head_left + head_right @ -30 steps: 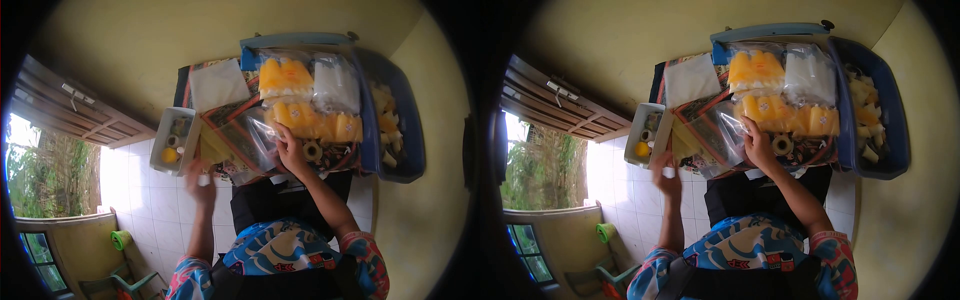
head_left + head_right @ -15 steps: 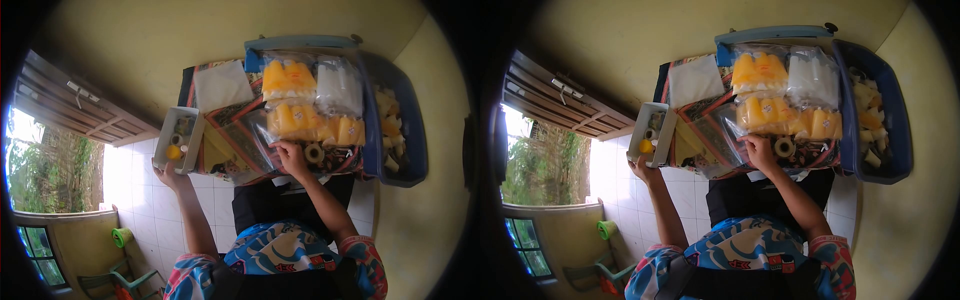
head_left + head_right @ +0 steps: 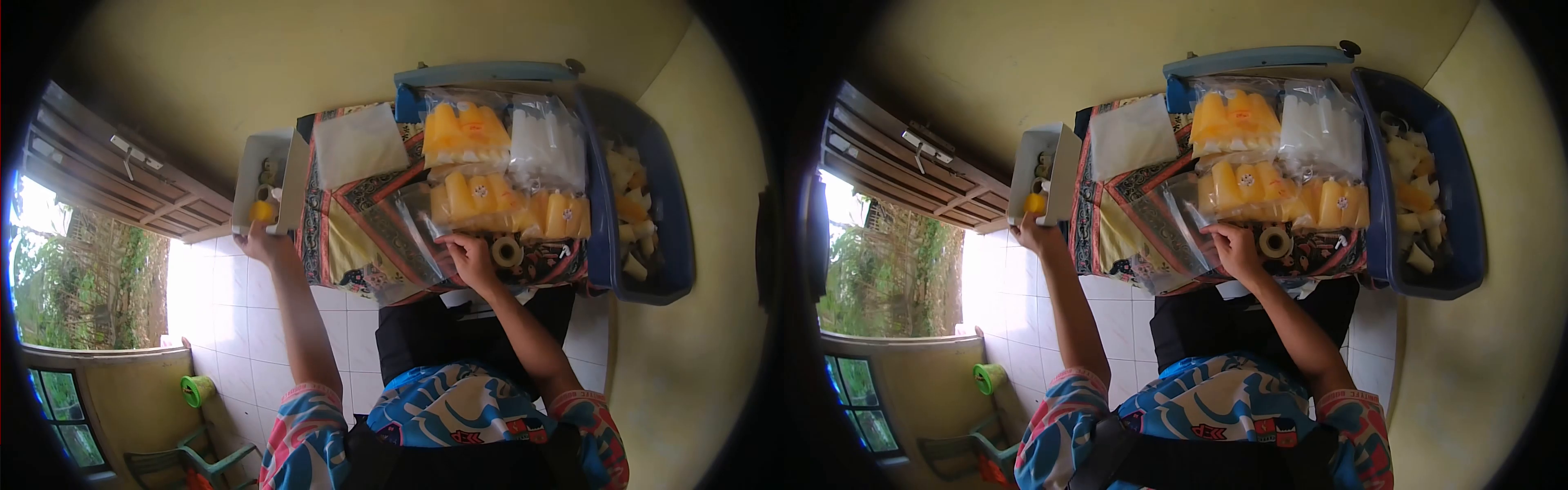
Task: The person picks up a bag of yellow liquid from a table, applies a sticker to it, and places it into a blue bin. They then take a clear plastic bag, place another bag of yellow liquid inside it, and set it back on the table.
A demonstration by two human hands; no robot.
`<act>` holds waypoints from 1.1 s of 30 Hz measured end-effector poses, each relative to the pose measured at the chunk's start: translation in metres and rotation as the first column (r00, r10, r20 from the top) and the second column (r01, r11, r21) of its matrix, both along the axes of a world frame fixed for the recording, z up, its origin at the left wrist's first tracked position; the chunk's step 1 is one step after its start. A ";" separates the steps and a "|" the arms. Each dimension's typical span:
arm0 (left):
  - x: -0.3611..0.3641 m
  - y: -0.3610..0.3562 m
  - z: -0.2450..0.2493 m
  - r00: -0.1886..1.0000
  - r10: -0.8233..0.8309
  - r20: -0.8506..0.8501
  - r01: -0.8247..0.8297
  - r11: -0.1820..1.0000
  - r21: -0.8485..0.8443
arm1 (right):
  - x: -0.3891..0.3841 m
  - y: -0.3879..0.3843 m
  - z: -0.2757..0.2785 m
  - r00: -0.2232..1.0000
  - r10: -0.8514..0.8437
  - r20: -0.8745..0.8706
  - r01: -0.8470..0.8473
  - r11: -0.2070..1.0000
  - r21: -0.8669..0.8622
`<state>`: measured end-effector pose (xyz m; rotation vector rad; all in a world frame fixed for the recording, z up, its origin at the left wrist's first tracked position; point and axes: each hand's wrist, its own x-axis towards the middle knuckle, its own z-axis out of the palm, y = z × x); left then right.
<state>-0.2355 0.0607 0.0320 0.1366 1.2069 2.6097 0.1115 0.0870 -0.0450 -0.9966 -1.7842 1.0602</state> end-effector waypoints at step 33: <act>0.126 -0.090 -0.083 0.017 -0.700 -0.714 -0.049 0.713 -0.700 | -0.040 0.030 -0.026 0.989 0.089 -0.115 -0.113 0.968 -0.223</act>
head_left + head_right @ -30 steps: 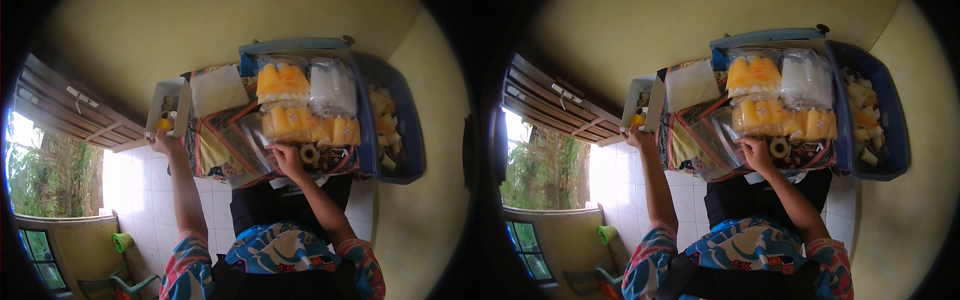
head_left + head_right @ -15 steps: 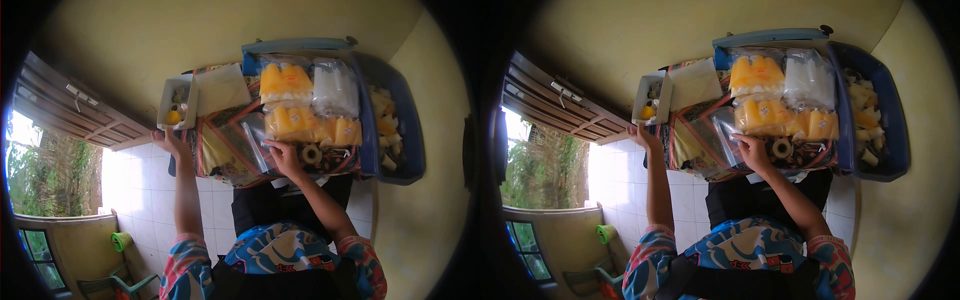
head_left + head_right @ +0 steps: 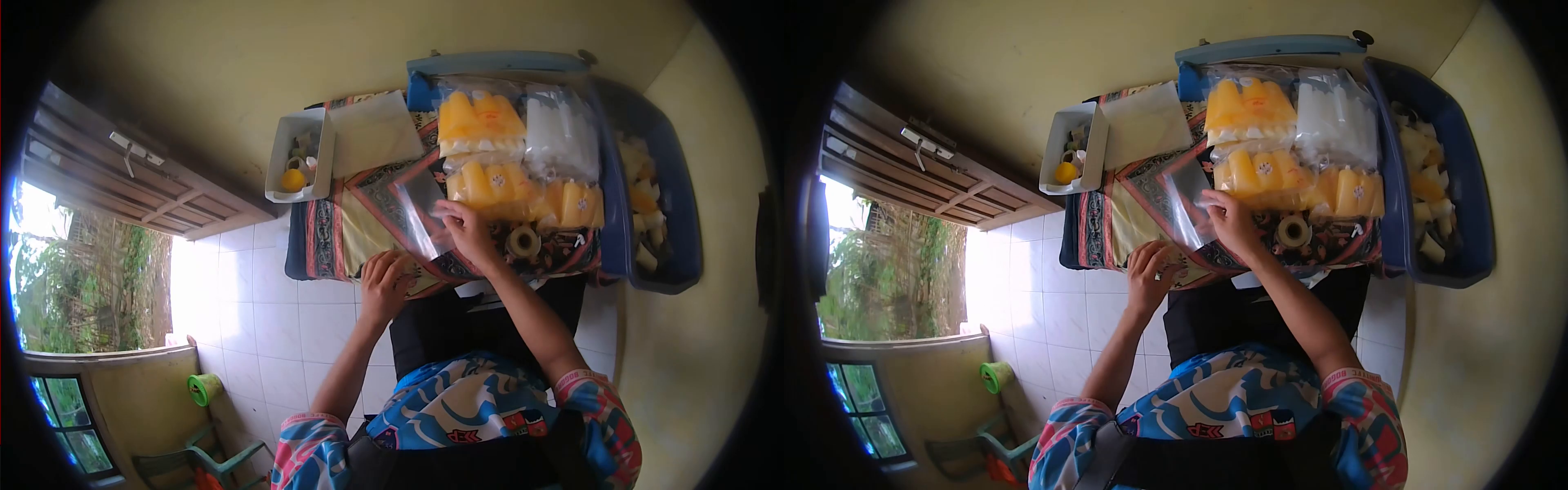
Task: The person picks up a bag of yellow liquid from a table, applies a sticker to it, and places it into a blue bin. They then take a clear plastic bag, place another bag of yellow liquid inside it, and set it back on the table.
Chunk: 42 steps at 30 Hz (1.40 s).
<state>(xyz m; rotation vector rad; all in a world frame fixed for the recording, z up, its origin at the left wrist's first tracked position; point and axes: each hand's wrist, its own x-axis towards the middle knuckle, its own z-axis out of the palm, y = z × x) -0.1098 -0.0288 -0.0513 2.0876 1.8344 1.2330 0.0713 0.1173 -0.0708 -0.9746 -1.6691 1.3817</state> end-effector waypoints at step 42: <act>0.022 -0.005 0.014 0.983 -0.071 0.167 0.054 0.993 0.106 | 0.019 -0.075 0.023 0.899 -0.259 -0.353 0.011 0.820 -0.572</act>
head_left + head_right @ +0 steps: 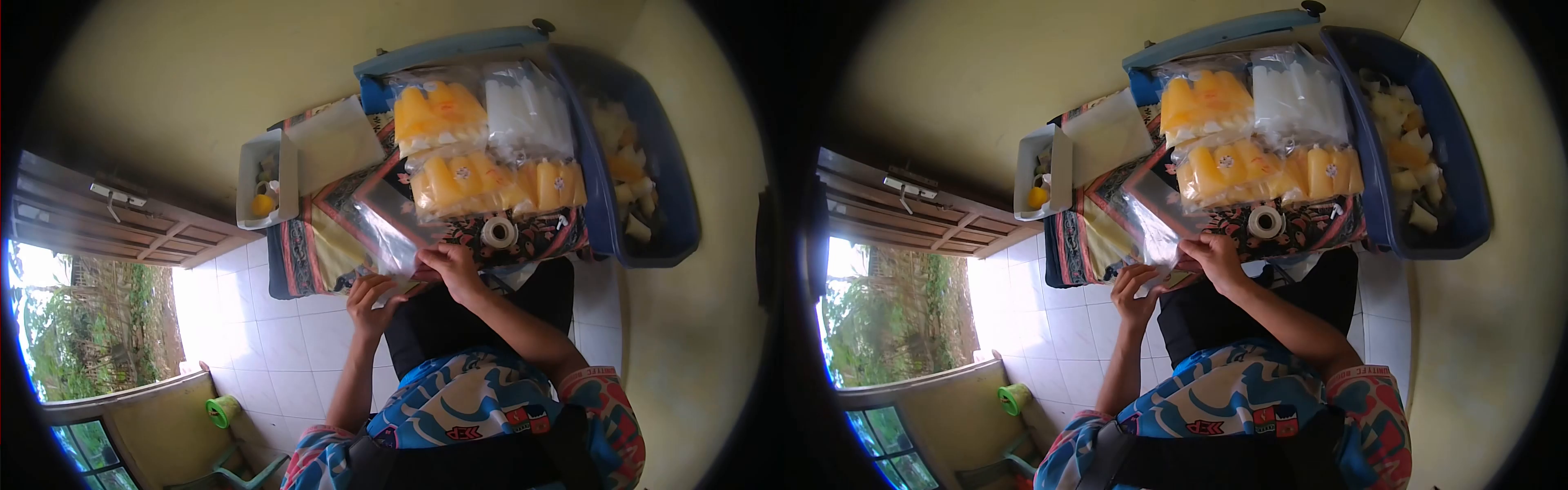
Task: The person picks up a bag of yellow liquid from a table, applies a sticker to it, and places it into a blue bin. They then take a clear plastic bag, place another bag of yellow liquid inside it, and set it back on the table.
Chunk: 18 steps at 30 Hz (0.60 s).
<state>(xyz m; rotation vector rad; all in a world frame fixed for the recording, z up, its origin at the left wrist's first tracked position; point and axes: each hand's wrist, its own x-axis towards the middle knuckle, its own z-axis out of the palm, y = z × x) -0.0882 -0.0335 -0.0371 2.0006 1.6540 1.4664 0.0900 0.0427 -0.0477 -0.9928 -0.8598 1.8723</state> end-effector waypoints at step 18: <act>0.037 0.017 0.011 0.995 0.066 -0.078 -0.080 0.979 -0.190 | 0.002 -0.001 0.003 0.995 0.040 0.094 -0.044 0.998 0.039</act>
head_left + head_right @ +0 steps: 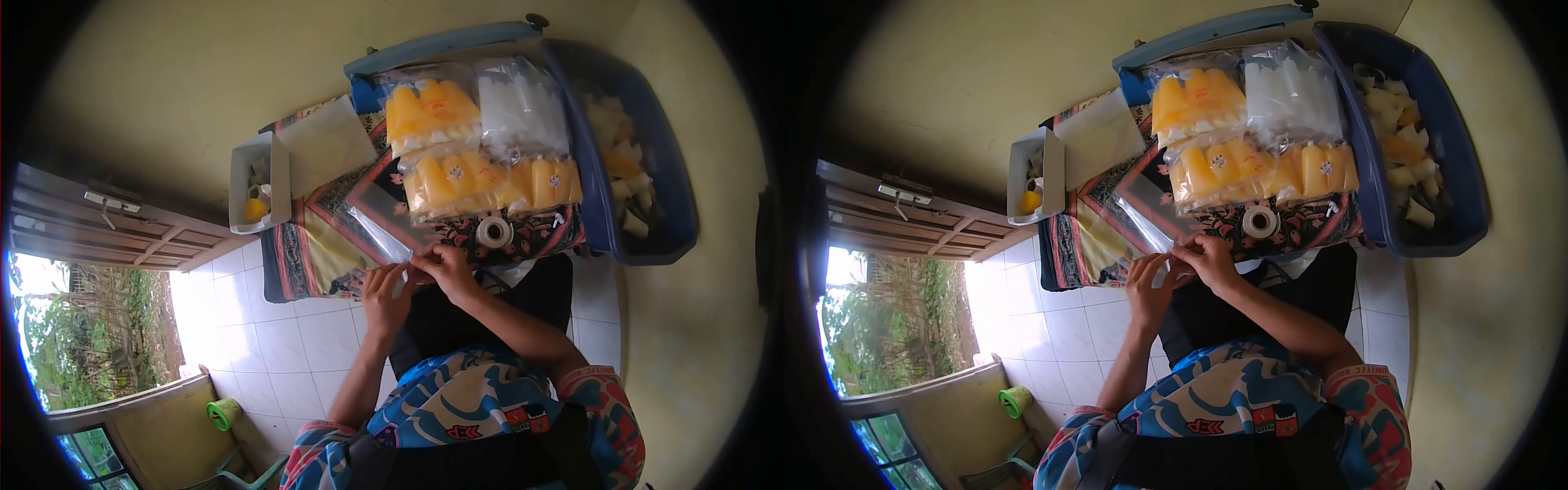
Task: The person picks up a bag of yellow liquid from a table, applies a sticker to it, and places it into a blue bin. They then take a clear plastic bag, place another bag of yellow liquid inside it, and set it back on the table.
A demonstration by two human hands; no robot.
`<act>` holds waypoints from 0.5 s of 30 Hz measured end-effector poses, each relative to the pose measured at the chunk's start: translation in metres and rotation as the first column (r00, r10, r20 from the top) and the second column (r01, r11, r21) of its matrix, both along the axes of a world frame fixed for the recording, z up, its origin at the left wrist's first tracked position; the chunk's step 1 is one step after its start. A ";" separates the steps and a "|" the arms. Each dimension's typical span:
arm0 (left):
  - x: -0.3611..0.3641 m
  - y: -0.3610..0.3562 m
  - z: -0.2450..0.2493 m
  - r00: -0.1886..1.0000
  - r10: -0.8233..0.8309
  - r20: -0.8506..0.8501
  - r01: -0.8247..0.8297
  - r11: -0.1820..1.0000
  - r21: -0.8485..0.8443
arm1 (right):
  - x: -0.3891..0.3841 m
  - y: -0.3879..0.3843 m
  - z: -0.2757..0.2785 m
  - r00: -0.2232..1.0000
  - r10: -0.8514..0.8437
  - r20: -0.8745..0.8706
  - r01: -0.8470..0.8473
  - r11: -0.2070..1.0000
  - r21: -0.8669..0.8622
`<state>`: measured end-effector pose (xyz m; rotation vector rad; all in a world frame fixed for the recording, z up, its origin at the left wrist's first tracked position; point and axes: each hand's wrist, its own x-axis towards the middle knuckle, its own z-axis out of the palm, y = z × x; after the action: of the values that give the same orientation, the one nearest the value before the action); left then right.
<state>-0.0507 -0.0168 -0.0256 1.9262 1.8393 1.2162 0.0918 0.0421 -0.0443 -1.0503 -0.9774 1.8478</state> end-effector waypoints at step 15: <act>-0.004 -0.003 -0.002 0.998 -0.005 0.056 0.006 1.000 -0.020 | -0.001 0.000 0.003 0.998 -0.032 -0.060 0.032 0.999 -0.009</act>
<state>-0.0550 -0.0197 -0.0272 1.8658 1.8102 1.2323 0.0908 0.0423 -0.0415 -1.0035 -0.9135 1.8483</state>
